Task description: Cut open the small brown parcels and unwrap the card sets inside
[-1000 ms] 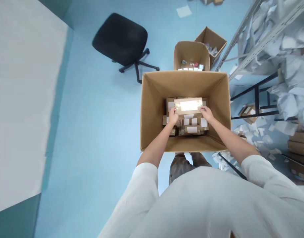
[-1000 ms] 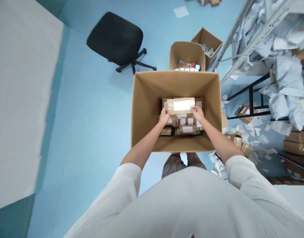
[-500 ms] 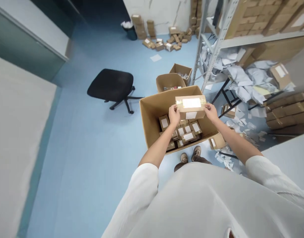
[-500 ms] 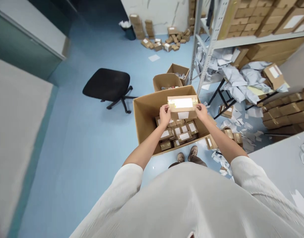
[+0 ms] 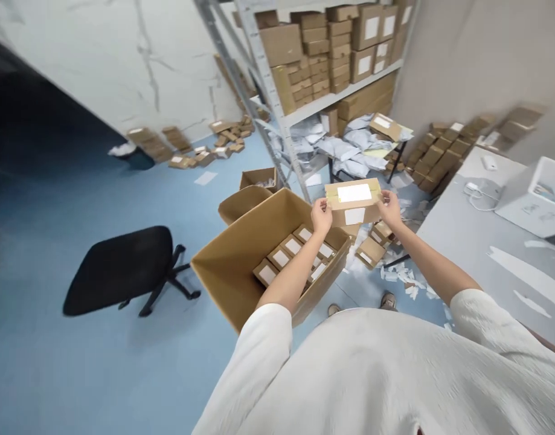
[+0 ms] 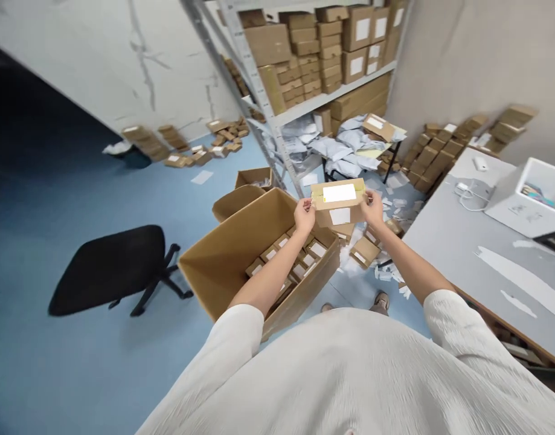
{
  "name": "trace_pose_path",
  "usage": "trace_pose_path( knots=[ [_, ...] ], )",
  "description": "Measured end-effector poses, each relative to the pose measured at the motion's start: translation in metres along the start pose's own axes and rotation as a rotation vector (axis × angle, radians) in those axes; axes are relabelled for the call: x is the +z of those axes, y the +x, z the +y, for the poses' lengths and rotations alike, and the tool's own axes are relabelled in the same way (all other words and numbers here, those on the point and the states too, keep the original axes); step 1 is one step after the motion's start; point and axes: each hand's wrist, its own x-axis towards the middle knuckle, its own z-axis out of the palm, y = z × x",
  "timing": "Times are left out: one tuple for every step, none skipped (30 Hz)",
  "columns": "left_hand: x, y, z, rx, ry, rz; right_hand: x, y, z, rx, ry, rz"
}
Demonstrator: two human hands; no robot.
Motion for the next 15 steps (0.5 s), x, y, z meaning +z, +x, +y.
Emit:
trace_pose_path(
  knots=[
    [0.021,-0.001,0.007,0.008,0.000,-0.041,-0.019,-0.002,0.011,0.023,0.001,0.032],
    [0.043,-0.003,0.013,0.020,0.000,-0.082,-0.038,-0.004,0.022,0.047,-0.001,0.063],
    [0.065,-0.006,0.020,0.032,0.000,-0.119,-0.057,-0.006,0.035,0.073,-0.006,0.095],
    [0.088,-0.010,0.026,0.041,0.002,-0.152,-0.076,-0.008,0.048,0.100,-0.012,0.126],
    [0.112,-0.016,0.031,0.044,0.005,-0.182,-0.095,-0.010,0.063,0.129,-0.016,0.151],
    [0.136,-0.022,0.037,0.044,0.009,-0.212,-0.113,-0.012,0.078,0.158,-0.019,0.171],
    [0.161,-0.028,0.042,0.041,0.014,-0.243,-0.132,-0.013,0.093,0.186,-0.022,0.186],
    [0.185,-0.036,0.047,0.040,0.017,-0.274,-0.150,-0.015,0.109,0.214,-0.024,0.198],
    [0.209,-0.043,0.051,0.039,0.017,-0.305,-0.168,-0.017,0.126,0.241,-0.029,0.205],
    [0.233,-0.051,0.055,0.041,0.017,-0.336,-0.186,-0.018,0.142,0.267,-0.036,0.210],
    [0.256,-0.058,0.058,0.041,0.017,-0.365,-0.203,-0.019,0.158,0.293,-0.046,0.216],
    [0.278,-0.065,0.060,0.038,0.018,-0.393,-0.219,-0.021,0.174,0.318,-0.056,0.221],
    [0.300,-0.072,0.061,0.034,0.022,-0.417,-0.234,-0.022,0.189,0.341,-0.063,0.227],
    [0.320,-0.079,0.062,0.030,0.028,-0.440,-0.248,-0.024,0.203,0.366,-0.068,0.233],
    [0.339,-0.085,0.061,0.032,0.040,-0.467,-0.261,-0.025,0.217,0.389,-0.069,0.240]
  ],
)
